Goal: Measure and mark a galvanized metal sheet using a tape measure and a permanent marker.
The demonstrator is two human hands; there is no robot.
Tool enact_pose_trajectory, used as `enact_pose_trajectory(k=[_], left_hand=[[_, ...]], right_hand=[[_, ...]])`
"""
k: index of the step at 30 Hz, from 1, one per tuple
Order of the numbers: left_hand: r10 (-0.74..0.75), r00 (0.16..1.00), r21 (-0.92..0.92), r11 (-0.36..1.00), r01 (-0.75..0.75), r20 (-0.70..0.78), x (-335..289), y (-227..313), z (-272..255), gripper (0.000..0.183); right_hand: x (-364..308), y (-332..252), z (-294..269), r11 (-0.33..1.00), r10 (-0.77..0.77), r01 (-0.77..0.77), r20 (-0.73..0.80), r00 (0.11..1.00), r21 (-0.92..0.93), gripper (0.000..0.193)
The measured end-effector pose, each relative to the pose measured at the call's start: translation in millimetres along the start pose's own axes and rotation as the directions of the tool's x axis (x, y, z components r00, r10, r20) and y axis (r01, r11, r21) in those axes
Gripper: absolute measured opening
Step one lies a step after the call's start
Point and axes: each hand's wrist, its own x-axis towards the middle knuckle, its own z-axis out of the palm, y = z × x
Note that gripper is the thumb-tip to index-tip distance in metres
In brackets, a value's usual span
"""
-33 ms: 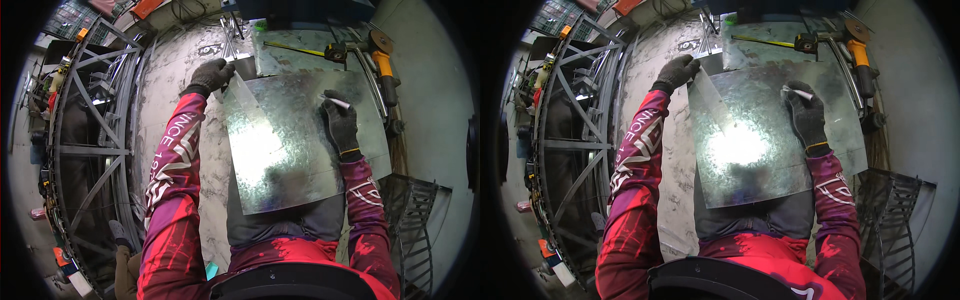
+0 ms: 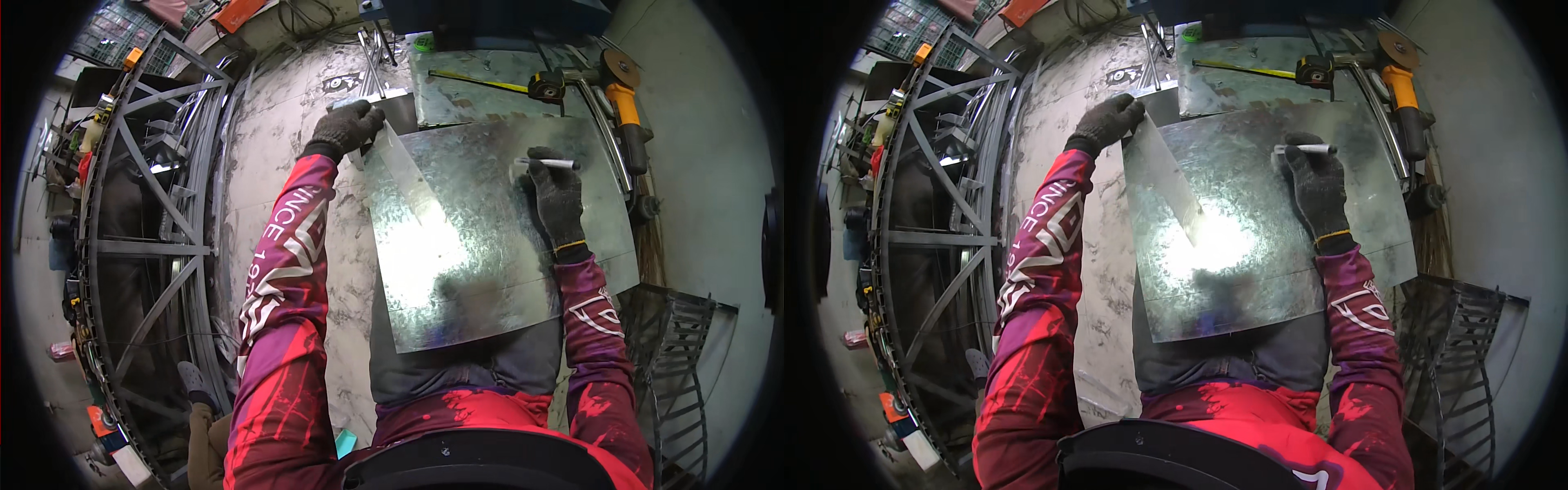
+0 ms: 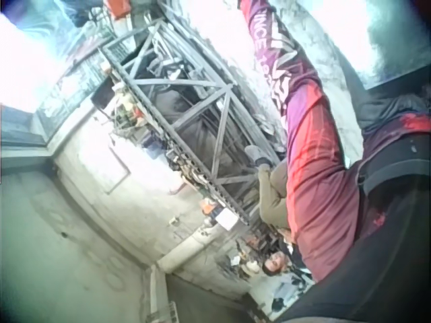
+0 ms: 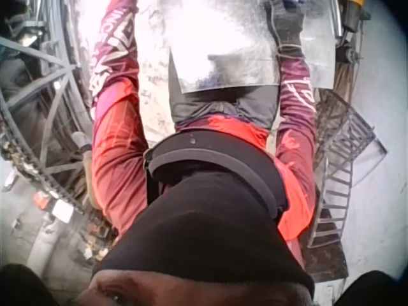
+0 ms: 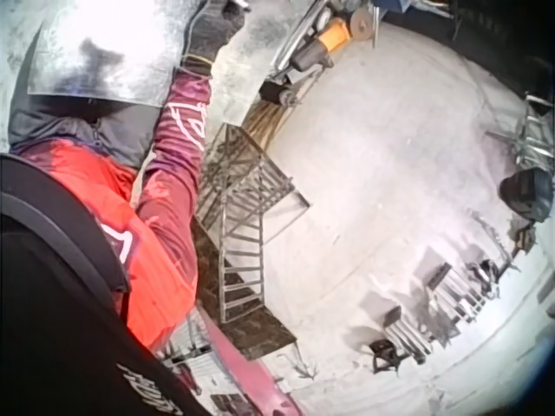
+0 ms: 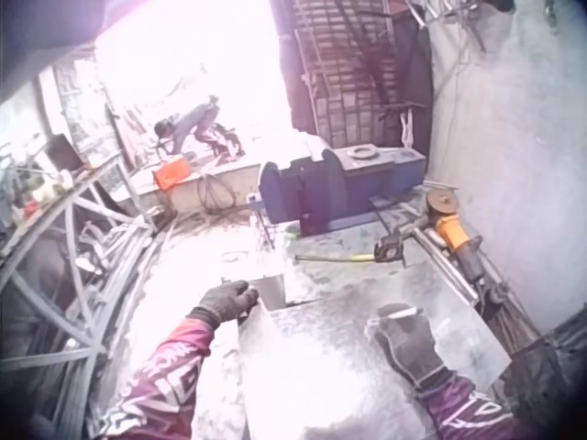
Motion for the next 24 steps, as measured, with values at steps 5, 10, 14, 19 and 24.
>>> enact_pose_trajectory(k=[5, 10, 14, 19, 24], left_hand=[[0.103, 0.956, -0.189, 0.981, -0.052, 0.274, -4.4, 19.0, -4.3, 0.044], [0.023, 0.989, 0.084, 0.996, -0.036, 0.149, -12.8, 20.7, -5.7, 0.049], [-0.075, 0.997, 0.316, 0.945, 0.078, -0.023, -27.8, 55.1, 0.7, 0.055], [-0.101, 0.976, 0.205, 0.969, 0.141, -0.192, -44.1, 48.1, 31.6, 0.058], [-0.084, 0.965, 0.204, 0.969, 0.137, -0.250, -53.4, 48.3, 30.5, 0.062]], right_hand=[[-0.9, 24.2, -5.5, 0.767, 0.280, -0.300, 0.125, 0.952, 0.567, 0.027], [-3.7, -24.7, 8.8, 0.661, 0.383, -0.384, 0.151, 0.911, 0.645, 0.027], [-0.4, -10.7, -6.9, 0.625, 0.343, -0.399, 0.224, 0.912, 0.671, 0.029], [-4.9, -1.3, 6.2, 0.748, 0.378, -0.361, 0.090, 0.921, 0.556, 0.024], [-6.3, -9.4, -5.9, 0.602, 0.451, -0.463, 0.201, 0.870, 0.650, 0.016]])
